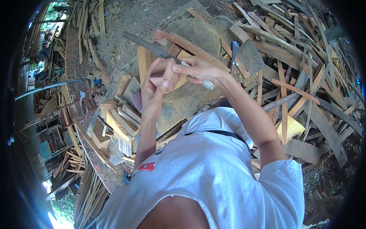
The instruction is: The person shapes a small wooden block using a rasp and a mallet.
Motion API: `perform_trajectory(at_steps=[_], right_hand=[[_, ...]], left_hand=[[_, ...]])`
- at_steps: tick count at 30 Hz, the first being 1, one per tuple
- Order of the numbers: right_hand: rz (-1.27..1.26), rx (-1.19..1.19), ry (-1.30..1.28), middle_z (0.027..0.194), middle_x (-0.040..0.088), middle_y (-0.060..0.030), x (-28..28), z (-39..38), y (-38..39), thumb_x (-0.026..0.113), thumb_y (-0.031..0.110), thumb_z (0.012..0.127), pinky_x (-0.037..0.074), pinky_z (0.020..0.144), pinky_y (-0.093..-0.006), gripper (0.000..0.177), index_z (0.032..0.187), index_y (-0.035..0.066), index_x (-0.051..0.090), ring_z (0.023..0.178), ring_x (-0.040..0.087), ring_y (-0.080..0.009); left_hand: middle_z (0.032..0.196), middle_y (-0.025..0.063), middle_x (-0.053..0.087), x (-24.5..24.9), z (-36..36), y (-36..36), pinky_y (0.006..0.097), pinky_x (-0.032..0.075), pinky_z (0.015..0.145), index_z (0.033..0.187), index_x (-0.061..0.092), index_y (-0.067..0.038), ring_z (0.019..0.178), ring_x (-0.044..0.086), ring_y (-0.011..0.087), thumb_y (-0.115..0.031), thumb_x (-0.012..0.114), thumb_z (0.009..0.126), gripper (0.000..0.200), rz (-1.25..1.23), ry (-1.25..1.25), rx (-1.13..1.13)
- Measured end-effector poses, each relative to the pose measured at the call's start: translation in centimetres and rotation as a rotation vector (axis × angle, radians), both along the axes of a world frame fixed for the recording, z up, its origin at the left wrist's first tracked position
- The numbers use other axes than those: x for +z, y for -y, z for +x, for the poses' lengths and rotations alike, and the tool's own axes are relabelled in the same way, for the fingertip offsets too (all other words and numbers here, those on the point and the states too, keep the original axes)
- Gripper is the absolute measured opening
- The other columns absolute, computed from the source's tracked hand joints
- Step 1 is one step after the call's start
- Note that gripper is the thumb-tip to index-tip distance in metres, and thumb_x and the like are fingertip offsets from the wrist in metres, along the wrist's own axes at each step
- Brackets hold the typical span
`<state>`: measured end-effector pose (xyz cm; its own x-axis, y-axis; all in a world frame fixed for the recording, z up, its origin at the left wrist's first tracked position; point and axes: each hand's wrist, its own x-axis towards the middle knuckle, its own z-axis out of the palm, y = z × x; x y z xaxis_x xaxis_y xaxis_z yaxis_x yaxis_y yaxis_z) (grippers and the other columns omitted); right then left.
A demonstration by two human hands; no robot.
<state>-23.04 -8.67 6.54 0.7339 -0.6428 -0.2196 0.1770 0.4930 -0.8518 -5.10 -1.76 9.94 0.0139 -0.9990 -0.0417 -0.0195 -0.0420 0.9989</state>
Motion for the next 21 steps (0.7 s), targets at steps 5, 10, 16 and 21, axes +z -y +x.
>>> perform_trajectory(at_steps=[5,10,16,21], right_hand=[[-0.214,0.052,-0.386,0.073,0.061,-0.0053,-1.2,0.8,1.2,0.055,0.046,0.090,0.038,0.042,-0.0250,0.047,0.110,0.004,0.058,0.048,0.051,-0.0118],[-0.962,-0.265,-0.856,0.060,0.059,-0.0124,-7.0,2.3,-0.3,0.050,0.036,0.091,0.047,0.049,-0.0362,0.033,0.091,0.004,0.060,0.055,0.061,-0.0253],[-1.305,-0.286,-1.088,0.064,0.062,-0.0140,-8.2,2.8,-2.6,0.049,0.024,0.087,0.051,0.052,-0.0402,0.021,0.081,0.005,0.059,0.064,0.065,-0.0282],[-1.298,-0.227,-1.120,0.067,0.063,-0.0132,-8.4,2.8,-2.4,0.050,0.018,0.082,0.048,0.047,-0.0379,0.015,0.077,0.006,0.058,0.058,0.064,-0.0247]], left_hand=[[0.119,0.0137,0.055,-2.6,0.9,0.5,0.0320,0.046,0.089,0.134,0.045,-0.002,0.105,0.056,0.0201,-0.019,0.068,0.082,0.059,0.124,0.116,0.067],[0.104,0.0192,0.065,-5.3,2.7,0.9,0.0317,0.049,0.085,0.120,0.054,0.007,0.096,0.064,0.0281,-0.026,0.071,0.076,0.058,0.317,0.621,0.056],[0.120,0.0284,0.054,-8.9,1.4,3.0,0.0441,0.037,0.100,0.132,0.039,0.009,0.114,0.049,0.0430,-0.036,0.063,0.082,0.071,0.111,0.867,0.171],[0.129,0.0353,0.036,-9.6,0.0,3.1,0.0488,0.030,0.103,0.139,0.019,0.007,0.122,0.037,0.0467,-0.037,0.059,0.086,0.079,0.188,0.884,0.135]])
